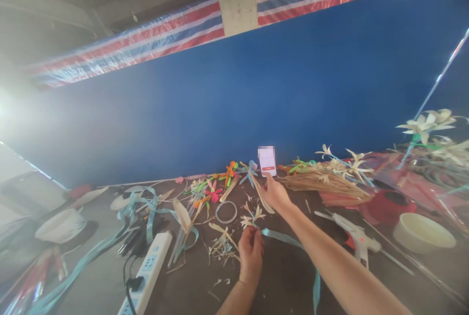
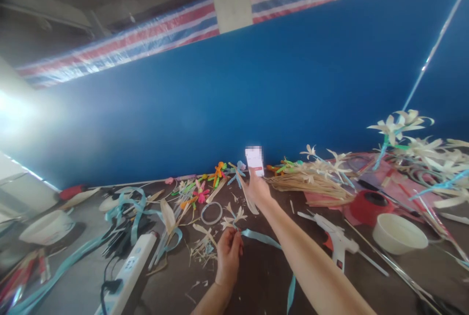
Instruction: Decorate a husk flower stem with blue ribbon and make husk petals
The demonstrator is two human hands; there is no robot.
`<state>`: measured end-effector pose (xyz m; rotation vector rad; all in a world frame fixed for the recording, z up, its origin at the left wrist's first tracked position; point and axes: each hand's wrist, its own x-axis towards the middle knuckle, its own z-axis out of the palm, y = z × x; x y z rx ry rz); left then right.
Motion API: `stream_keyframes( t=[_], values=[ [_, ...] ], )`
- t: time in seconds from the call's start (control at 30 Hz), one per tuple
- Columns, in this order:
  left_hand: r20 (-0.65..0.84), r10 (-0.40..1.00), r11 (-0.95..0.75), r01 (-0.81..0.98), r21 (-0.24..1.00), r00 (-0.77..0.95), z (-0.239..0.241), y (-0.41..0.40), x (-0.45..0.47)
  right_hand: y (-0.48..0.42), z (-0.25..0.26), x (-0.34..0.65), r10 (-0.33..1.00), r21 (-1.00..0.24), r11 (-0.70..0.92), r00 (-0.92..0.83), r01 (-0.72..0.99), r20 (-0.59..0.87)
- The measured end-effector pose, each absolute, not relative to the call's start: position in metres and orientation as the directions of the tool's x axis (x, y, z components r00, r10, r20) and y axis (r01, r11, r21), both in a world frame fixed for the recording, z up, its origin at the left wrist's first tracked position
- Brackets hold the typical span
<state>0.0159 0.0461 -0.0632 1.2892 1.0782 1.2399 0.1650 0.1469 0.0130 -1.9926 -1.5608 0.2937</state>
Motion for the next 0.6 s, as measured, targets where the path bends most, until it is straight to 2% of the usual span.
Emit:
stream_keyframes(
  t=[0.2, 0.27, 0.37, 0.47, 0.6],
  values=[
    [0.071, 0.993, -0.064, -0.071, 0.995, 0.090, -0.066, 0.046, 0.015, 0.061, -0.024, 0.139, 0.963, -0.694, 0.050, 0.148, 0.718, 0.223],
    [0.079, 0.988, -0.070, -0.071, 0.995, 0.132, -0.065, 0.043, 0.015, 0.043, -0.037, 0.137, 0.972, -0.821, 0.132, 0.090, 0.556, 0.218],
    [0.107, 0.970, -0.095, -0.065, 0.993, 0.217, -0.061, 0.039, 0.014, 0.025, -0.052, 0.138, 0.975, -0.953, 0.111, 0.152, 0.282, 0.159],
    [0.125, 0.965, -0.117, -0.049, 0.992, 0.229, -0.060, 0.035, 0.014, 0.015, -0.057, 0.139, 0.963, -0.988, 0.087, 0.242, 0.128, 0.116],
    [0.151, 0.970, -0.154, -0.004, 0.988, 0.190, -0.058, 0.033, 0.014, 0.008, -0.054, 0.140, 0.959, -0.982, 0.126, 0.238, 0.142, 0.157]
  ],
)
